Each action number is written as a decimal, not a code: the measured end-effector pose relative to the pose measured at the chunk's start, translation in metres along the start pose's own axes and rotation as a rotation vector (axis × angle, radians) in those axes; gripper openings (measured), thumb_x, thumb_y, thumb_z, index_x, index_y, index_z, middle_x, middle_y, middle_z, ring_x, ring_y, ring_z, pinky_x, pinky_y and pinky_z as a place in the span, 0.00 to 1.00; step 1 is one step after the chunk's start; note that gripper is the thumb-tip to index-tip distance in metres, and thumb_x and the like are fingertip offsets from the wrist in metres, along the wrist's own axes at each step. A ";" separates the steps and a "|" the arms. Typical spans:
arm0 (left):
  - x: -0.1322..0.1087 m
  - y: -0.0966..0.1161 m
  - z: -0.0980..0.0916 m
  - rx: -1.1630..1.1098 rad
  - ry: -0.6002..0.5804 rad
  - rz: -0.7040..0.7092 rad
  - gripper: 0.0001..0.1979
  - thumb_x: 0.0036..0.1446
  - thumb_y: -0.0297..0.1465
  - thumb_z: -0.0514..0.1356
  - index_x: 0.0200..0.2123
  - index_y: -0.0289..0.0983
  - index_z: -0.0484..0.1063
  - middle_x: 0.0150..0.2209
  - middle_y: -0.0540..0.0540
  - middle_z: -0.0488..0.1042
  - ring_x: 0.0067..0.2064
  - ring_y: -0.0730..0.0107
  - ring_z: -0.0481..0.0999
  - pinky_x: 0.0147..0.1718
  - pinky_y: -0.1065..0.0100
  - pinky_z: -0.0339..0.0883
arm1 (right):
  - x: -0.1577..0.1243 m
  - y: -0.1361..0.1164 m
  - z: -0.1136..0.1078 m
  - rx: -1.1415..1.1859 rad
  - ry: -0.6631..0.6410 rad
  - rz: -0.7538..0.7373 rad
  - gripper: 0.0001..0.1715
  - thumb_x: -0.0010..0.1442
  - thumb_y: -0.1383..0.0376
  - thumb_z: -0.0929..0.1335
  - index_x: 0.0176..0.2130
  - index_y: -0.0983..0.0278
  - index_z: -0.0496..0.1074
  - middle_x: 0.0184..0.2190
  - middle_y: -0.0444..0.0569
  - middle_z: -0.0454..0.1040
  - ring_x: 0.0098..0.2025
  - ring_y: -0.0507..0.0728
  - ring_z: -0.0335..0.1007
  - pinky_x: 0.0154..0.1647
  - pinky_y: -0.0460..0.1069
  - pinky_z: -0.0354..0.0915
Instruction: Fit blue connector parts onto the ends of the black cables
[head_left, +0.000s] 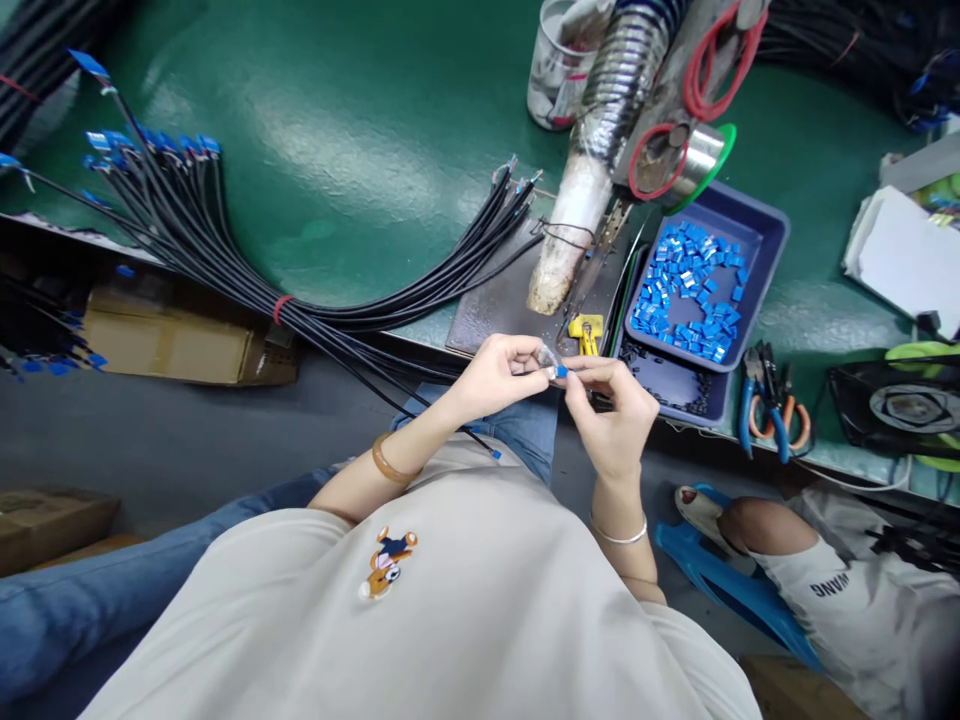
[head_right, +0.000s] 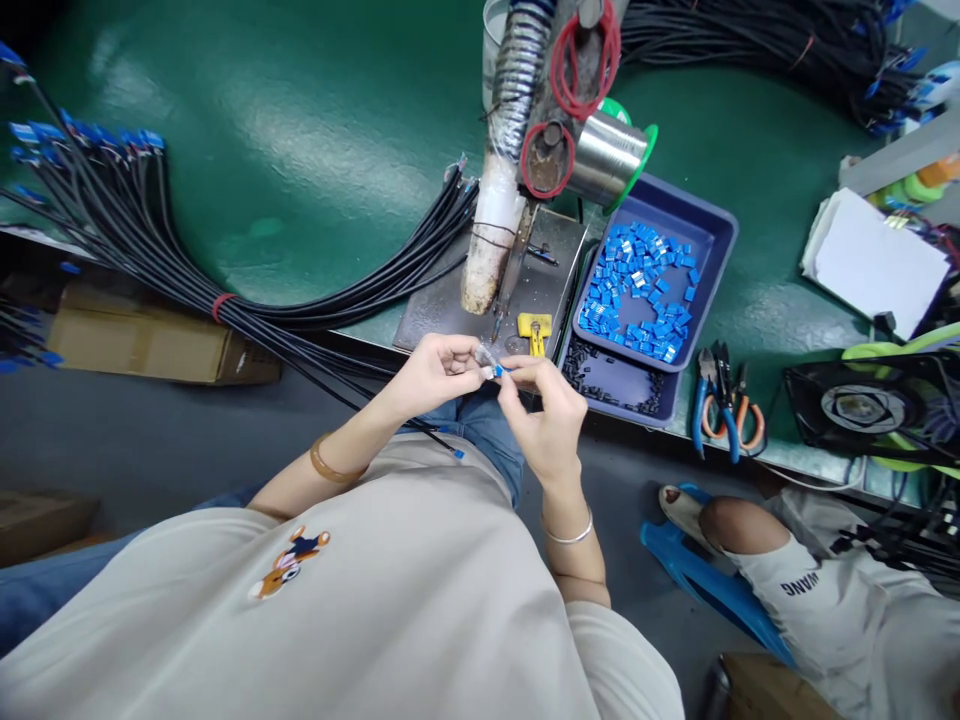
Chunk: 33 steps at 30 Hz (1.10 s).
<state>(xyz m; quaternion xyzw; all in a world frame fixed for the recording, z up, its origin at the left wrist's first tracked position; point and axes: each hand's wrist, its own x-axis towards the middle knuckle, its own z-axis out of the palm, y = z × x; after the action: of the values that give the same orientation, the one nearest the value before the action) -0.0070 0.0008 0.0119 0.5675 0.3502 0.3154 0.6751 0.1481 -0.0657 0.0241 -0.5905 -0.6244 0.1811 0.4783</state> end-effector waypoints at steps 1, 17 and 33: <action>-0.002 -0.001 -0.002 -0.017 -0.045 -0.028 0.06 0.50 0.29 0.62 0.26 0.33 0.69 0.19 0.56 0.60 0.22 0.82 0.56 0.23 0.76 0.50 | -0.002 -0.001 -0.003 0.057 0.034 0.056 0.04 0.61 0.69 0.70 0.33 0.61 0.70 0.37 0.45 0.80 0.34 0.52 0.79 0.35 0.47 0.75; -0.030 0.080 -0.010 0.631 -0.876 0.425 0.12 0.50 0.14 0.55 0.26 0.36 0.71 0.27 0.46 0.74 0.26 0.72 0.68 0.26 0.69 0.55 | -0.029 -0.044 -0.037 0.245 0.402 0.020 0.08 0.61 0.66 0.70 0.34 0.60 0.65 0.19 0.36 0.70 0.14 0.47 0.60 0.12 0.43 0.50; -0.038 -0.007 -0.004 -0.270 -0.006 -0.130 0.15 0.46 0.36 0.72 0.30 0.31 0.73 0.22 0.51 0.73 0.18 0.85 0.62 0.17 0.77 0.53 | -0.007 -0.012 0.016 -0.106 -0.048 0.034 0.09 0.66 0.61 0.66 0.33 0.61 0.65 0.25 0.38 0.70 0.21 0.46 0.63 0.25 0.43 0.60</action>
<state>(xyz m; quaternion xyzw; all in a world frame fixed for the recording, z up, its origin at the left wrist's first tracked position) -0.0314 -0.0296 0.0089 0.4483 0.3386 0.3136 0.7655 0.1274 -0.0697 0.0238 -0.6210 -0.6344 0.1698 0.4279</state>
